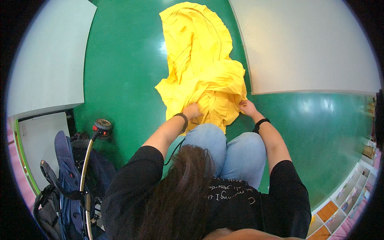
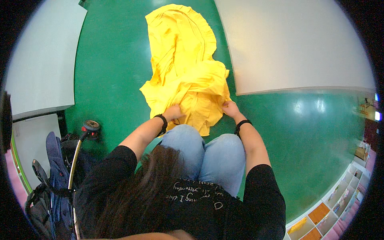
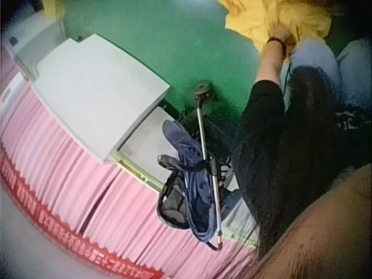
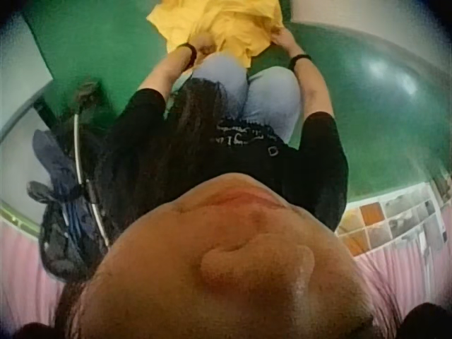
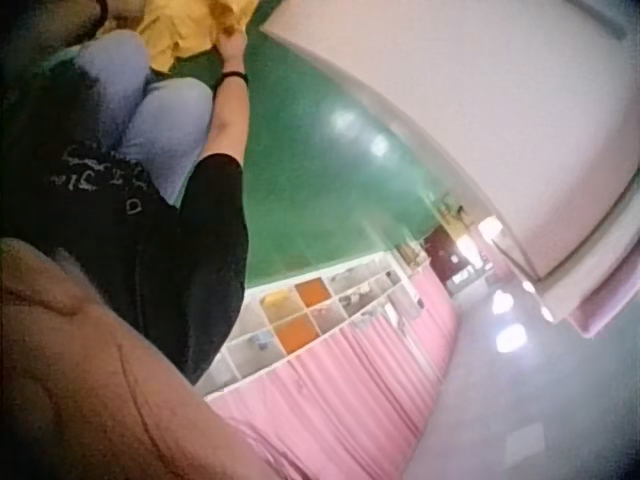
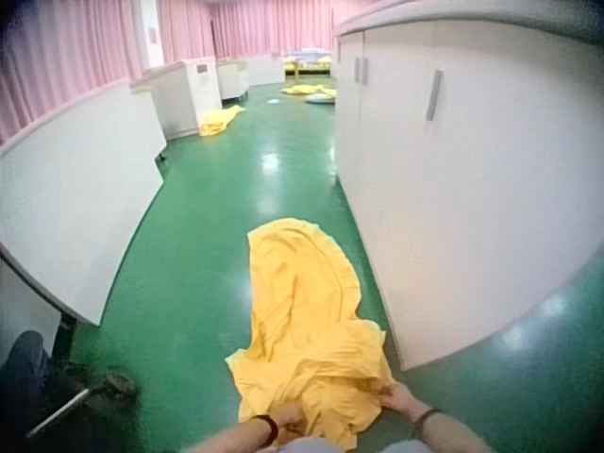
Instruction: The person spreads a yellow bedsheet over two separate pink mattresses on tabletops, smoothing the fabric and tucking the edges under the mattress corners.
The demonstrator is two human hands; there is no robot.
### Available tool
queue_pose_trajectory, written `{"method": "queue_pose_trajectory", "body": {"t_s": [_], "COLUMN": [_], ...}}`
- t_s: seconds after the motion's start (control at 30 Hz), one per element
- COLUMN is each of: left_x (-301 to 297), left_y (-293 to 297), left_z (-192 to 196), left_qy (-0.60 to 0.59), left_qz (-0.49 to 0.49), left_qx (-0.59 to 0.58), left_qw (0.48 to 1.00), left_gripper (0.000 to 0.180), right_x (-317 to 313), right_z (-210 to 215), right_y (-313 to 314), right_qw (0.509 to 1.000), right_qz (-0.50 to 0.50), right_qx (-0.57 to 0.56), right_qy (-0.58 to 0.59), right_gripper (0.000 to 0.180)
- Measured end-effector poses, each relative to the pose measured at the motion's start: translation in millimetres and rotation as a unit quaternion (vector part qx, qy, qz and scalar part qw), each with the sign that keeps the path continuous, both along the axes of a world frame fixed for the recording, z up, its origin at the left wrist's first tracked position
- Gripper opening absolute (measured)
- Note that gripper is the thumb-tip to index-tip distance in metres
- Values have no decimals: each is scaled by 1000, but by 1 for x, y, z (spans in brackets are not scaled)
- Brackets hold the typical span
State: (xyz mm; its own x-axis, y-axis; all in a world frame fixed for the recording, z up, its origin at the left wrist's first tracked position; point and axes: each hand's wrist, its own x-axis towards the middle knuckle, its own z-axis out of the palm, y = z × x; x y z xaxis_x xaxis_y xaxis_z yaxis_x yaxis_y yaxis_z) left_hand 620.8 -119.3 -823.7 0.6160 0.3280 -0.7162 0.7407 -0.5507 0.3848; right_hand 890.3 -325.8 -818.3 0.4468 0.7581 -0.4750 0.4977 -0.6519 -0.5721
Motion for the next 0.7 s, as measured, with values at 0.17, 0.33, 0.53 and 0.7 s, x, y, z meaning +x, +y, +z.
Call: {"method": "queue_pose_trajectory", "body": {"t_s": [0.17, 0.33, 0.53, 0.7], "left_x": [-87, -65, -129, -168], "left_y": [-9, -43, -29, -50], "left_z": [-21, 80, 243, 386], "left_qy": [105, 149, 150, 85], "left_qz": [-49, -197, -132, 230], "left_qx": [72, -36, -44, -290], "left_qw": [991, 968, 979, 925], "left_gripper": [30, 35, 33, 45], "right_x": [-48, -37, -119, -204], "right_z": [76, 147, 326, 463], "right_y": [36, -14, -7, -13], "right_qw": [999, 970, 846, 979], "right_qz": [-33, -216, -375, -111], "right_qx": [-11, 76, 52, 57], "right_qy": [30, 85, 375, 161], "right_gripper": [31, 53, 30, 46]}}
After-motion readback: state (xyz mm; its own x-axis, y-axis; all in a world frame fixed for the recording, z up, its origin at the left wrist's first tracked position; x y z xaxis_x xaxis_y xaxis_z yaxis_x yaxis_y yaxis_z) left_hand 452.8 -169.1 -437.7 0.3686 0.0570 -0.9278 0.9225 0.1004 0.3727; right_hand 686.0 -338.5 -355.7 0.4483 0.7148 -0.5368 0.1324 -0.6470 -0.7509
